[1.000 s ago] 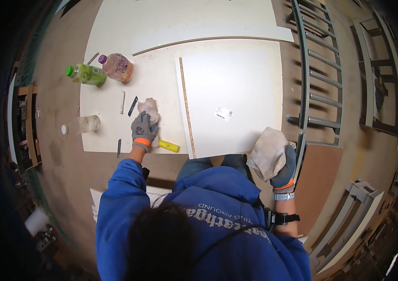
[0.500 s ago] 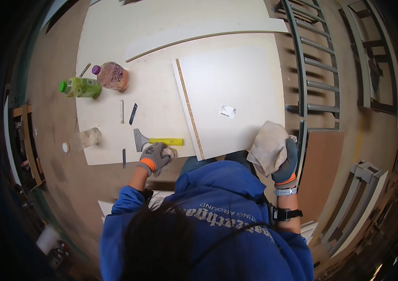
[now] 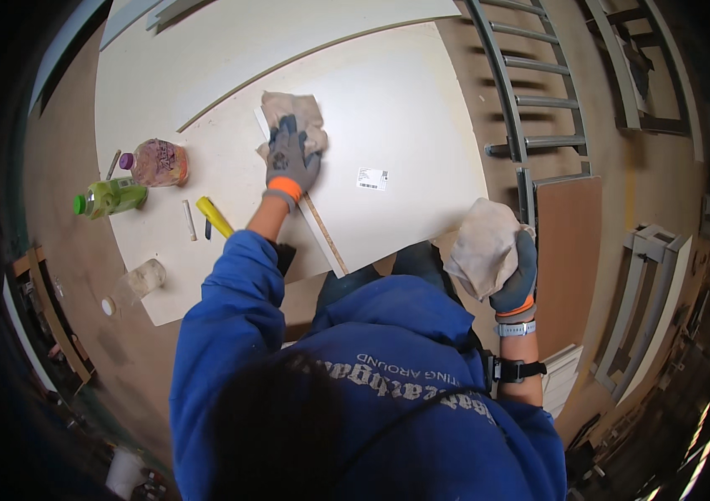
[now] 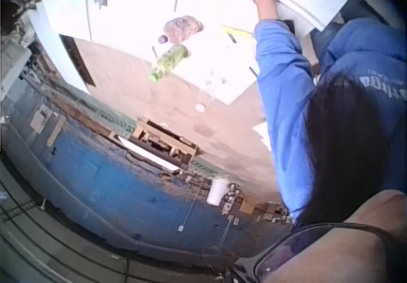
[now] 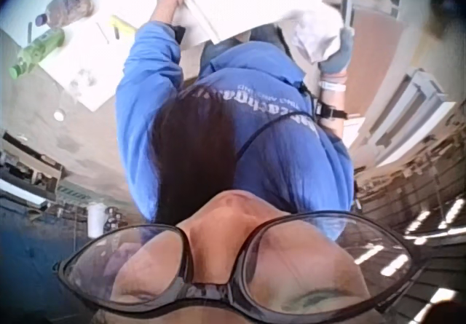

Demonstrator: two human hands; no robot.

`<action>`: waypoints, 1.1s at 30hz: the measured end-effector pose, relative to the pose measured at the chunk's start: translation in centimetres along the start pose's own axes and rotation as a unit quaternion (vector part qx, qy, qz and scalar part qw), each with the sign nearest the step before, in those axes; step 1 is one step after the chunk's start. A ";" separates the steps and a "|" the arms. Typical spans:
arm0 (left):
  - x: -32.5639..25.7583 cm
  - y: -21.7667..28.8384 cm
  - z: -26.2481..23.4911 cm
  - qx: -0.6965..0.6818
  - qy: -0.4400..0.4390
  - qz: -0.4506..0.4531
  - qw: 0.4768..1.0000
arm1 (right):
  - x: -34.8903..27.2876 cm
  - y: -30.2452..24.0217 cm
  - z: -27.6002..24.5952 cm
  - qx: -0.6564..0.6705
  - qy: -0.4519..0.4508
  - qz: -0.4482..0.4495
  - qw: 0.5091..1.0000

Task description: Cleaning a white wood panel with a cloth and liquid, then scraping the edge, marking a piece of wood with a marker, and stacking panels.

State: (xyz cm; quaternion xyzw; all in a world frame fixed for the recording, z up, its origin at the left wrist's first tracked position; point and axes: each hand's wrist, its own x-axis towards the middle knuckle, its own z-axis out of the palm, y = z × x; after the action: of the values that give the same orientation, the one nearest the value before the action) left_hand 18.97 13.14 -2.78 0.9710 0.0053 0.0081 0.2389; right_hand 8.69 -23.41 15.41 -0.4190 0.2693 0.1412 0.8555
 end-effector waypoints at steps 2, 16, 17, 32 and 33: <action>-5.3 3.1 0.6 -0.025 -0.049 0.085 0.995 | -0.1 -0.3 -0.6 0.031 0.011 -0.004 0.999; 7.0 10.7 8.1 -0.043 0.039 -0.033 0.998 | 0.1 -4.6 -10.7 0.080 0.098 -0.065 0.990; 6.9 13.9 9.8 -0.088 0.047 0.044 0.994 | -0.4 -5.4 -11.3 0.070 0.085 -0.058 0.992; -11.9 17.9 -0.1 -0.108 0.106 -0.123 0.981 | 9.0 -12.4 -15.0 0.099 -0.123 0.042 0.987; -12.0 16.3 -1.1 -0.035 0.159 -0.158 0.974 | 10.2 -12.8 -13.2 0.095 -0.142 0.053 0.984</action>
State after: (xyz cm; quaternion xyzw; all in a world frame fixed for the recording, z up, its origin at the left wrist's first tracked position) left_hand 7.09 -0.96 5.56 0.9353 0.1960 0.1246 0.2669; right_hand 18.46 -41.48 11.04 -0.2962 0.1789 0.2183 0.9125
